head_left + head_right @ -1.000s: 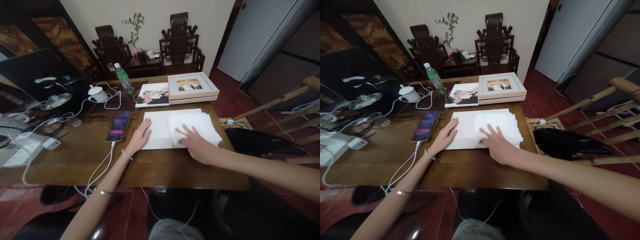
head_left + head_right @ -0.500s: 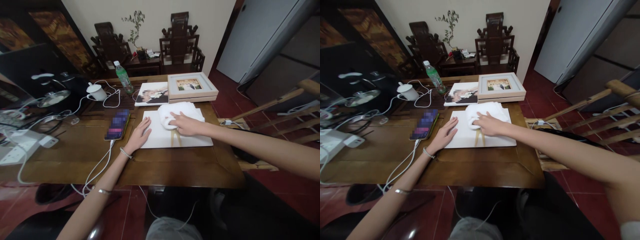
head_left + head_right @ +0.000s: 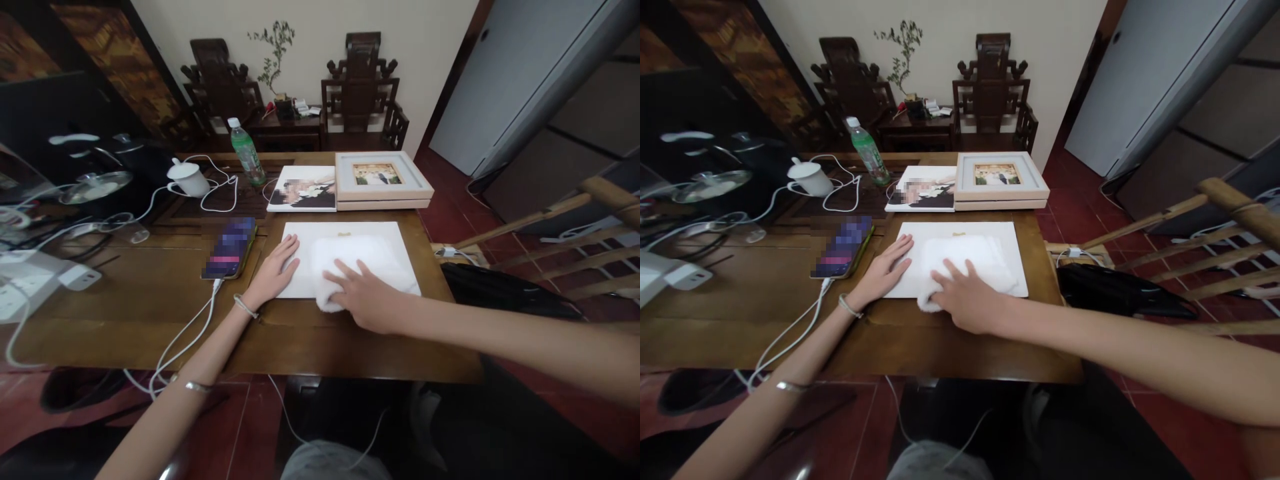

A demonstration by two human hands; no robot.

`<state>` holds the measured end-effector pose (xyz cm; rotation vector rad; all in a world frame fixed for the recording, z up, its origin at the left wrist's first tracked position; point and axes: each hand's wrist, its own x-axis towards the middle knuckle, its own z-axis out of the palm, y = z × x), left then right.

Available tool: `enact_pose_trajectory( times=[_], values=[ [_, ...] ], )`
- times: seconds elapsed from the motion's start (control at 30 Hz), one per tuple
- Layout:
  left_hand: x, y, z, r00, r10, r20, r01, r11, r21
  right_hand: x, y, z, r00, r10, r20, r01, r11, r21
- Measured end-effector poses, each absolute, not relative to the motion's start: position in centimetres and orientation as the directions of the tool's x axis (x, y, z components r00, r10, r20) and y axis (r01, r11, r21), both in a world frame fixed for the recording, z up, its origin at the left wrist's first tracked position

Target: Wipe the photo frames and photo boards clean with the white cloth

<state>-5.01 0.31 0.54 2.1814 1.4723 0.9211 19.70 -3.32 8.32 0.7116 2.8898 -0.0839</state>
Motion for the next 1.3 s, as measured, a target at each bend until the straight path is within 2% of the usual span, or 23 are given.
enact_pose_trajectory(
  times=[0.17, 0.33, 0.43, 0.5, 0.63, 0.77, 0.93, 1.07, 1.2, 1.3],
  values=[
    [-5.1, 0.4, 0.5, 0.262, 0.913, 0.311, 0.689, -0.403, 0.603, 17.7, 2.8, 8.5, -0.791, 0.569, -0.225, 0.57, 0.819, 0.071],
    [-5.1, 0.4, 0.5, 0.264, 0.914, 0.306, 0.689, -0.401, 0.603, 17.0, 4.5, 7.5, -0.796, 0.595, -0.112, 0.579, 0.802, 0.148],
    [-5.1, 0.4, 0.5, 0.26, 0.916, 0.306, 0.693, -0.397, 0.602, 17.6, 1.6, 6.6, -0.824, 0.563, -0.064, 0.548, 0.821, 0.158],
    [-5.1, 0.4, 0.4, 0.257, 0.917, 0.305, 0.699, -0.394, 0.597, 18.1, -1.4, 6.5, -0.857, 0.513, -0.047, 0.505, 0.854, 0.125],
    [-5.1, 0.4, 0.5, 0.28, 0.911, 0.303, 0.704, -0.409, 0.58, 18.6, -6.0, 7.5, -0.908, 0.403, -0.117, 0.404, 0.915, 0.011],
    [-5.2, 0.4, 0.6, 0.303, 0.902, 0.309, 0.701, -0.43, 0.568, 18.1, -5.3, 8.4, -0.92, 0.353, -0.169, 0.361, 0.932, -0.016],
    [-5.0, 0.5, 0.6, 0.273, 0.912, 0.308, 0.705, -0.407, 0.581, 16.6, 1.6, 7.9, -0.891, 0.423, -0.166, 0.42, 0.906, 0.054],
    [-5.1, 0.5, 0.4, 0.264, 0.913, 0.312, 0.704, -0.403, 0.585, 15.3, 5.3, 7.2, -0.86, 0.499, -0.104, 0.489, 0.866, 0.11],
    [-5.1, 0.5, 0.5, 0.27, 0.911, 0.312, 0.704, -0.408, 0.581, 14.8, 3.4, 6.7, -0.836, 0.545, -0.059, 0.532, 0.832, 0.159],
    [-5.1, 0.5, 0.5, 0.271, 0.914, 0.301, 0.718, -0.4, 0.569, 15.3, -1.0, 6.7, -0.858, 0.513, -0.022, 0.504, 0.849, 0.158]
  ],
)
